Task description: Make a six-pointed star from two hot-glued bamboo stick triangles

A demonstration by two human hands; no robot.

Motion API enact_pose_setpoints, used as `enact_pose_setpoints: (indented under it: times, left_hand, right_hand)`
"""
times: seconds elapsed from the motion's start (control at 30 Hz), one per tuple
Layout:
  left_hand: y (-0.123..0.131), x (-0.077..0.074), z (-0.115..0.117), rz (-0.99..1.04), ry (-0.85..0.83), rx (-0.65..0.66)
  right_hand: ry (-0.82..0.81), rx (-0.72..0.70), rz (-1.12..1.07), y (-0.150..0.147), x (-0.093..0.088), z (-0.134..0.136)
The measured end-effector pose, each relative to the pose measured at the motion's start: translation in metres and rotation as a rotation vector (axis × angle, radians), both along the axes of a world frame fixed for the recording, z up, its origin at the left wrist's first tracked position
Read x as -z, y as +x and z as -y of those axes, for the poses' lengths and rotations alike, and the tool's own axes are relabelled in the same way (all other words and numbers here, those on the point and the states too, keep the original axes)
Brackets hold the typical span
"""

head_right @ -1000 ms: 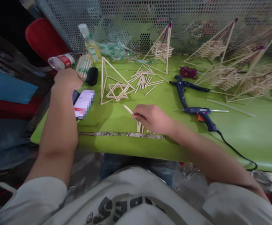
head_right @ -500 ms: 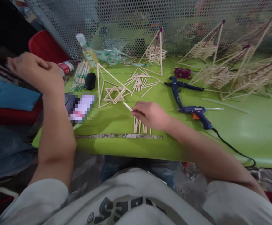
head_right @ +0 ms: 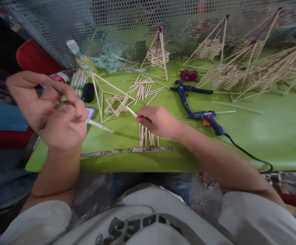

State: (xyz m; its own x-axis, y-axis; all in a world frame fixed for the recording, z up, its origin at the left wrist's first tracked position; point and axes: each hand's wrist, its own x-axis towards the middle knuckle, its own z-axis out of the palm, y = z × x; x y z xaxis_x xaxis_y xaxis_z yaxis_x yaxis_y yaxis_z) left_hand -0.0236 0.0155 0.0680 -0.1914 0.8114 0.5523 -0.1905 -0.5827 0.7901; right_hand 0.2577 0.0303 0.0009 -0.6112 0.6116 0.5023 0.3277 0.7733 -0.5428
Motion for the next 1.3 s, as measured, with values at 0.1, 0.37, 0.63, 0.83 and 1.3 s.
enact_pose_setpoints:
  times: [0.1, 0.37, 0.63, 0.83, 1.3]
  left_hand:
    - [0.007, 0.026, -0.006, -0.090, 0.257, 0.252]
    - [0.010, 0.075, -0.037, -0.193, -0.210, 0.440]
    - [0.020, 0.069, -0.016, -0.350, -0.477, 0.714]
    - [0.034, 0.051, 0.014, -0.392, -0.497, 0.777]
    - [0.018, 0.025, 0.013, -0.618, -0.865, 0.929]
  right_hand:
    - [0.025, 0.004, -0.008, 0.001, 0.001, -0.001]
    - [-0.036, 0.025, -0.084, -0.001, 0.003, -0.003]
    - [-0.442, 0.051, -0.505, -0.016, -0.008, 0.007]
    - [-0.653, 0.027, -0.714, -0.035, -0.015, 0.031]
    - [-0.537, 0.335, -0.886, 0.003, -0.019, 0.003]
